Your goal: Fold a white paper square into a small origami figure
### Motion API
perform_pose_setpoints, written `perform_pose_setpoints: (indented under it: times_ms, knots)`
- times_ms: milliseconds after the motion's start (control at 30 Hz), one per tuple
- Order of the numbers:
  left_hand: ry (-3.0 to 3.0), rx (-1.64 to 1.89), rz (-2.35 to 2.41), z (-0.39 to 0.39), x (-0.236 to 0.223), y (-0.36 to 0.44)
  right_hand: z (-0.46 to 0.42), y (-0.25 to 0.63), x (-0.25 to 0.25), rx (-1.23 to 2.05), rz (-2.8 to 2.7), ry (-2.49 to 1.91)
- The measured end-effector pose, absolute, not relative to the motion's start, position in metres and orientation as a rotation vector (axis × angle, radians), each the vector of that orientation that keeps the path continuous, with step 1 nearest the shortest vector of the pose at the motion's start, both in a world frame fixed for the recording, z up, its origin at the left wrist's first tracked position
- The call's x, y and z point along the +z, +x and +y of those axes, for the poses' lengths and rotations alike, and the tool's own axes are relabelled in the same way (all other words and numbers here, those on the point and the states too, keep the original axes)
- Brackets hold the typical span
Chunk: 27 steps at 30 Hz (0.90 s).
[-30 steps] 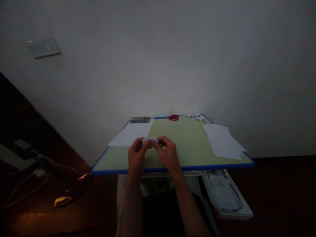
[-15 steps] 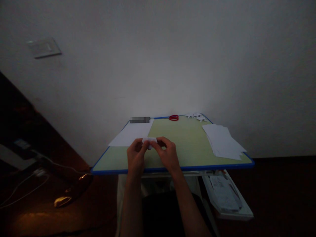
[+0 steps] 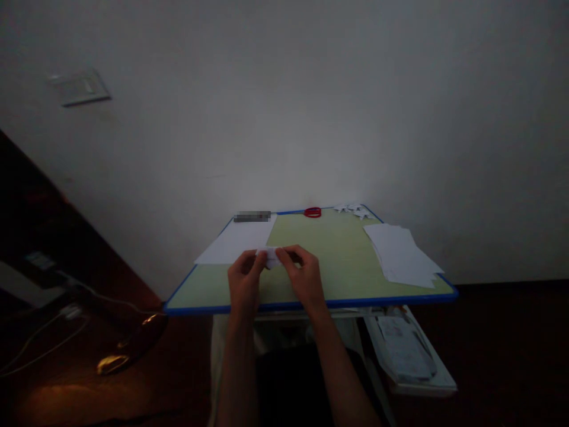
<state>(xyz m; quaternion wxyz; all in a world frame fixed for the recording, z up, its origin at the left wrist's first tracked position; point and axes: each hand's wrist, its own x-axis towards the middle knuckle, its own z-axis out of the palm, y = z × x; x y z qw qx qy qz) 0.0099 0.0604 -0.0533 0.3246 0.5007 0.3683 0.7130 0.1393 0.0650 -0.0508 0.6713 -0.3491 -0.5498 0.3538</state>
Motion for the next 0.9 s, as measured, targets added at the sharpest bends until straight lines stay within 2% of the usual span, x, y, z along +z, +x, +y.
perform_pose_setpoints:
  times_ms: [500,900]
  knots:
    - [1.392,1.734,0.953,0.0565,-0.0499,0.0115,0.0654,0.1395,-0.0491,0.85,-1.121,-0.787]
    - [1.283,1.837,0.882,0.0554,-0.051,0.0114,0.0645,0.1395,-0.0523,0.902,-1.225,-0.74]
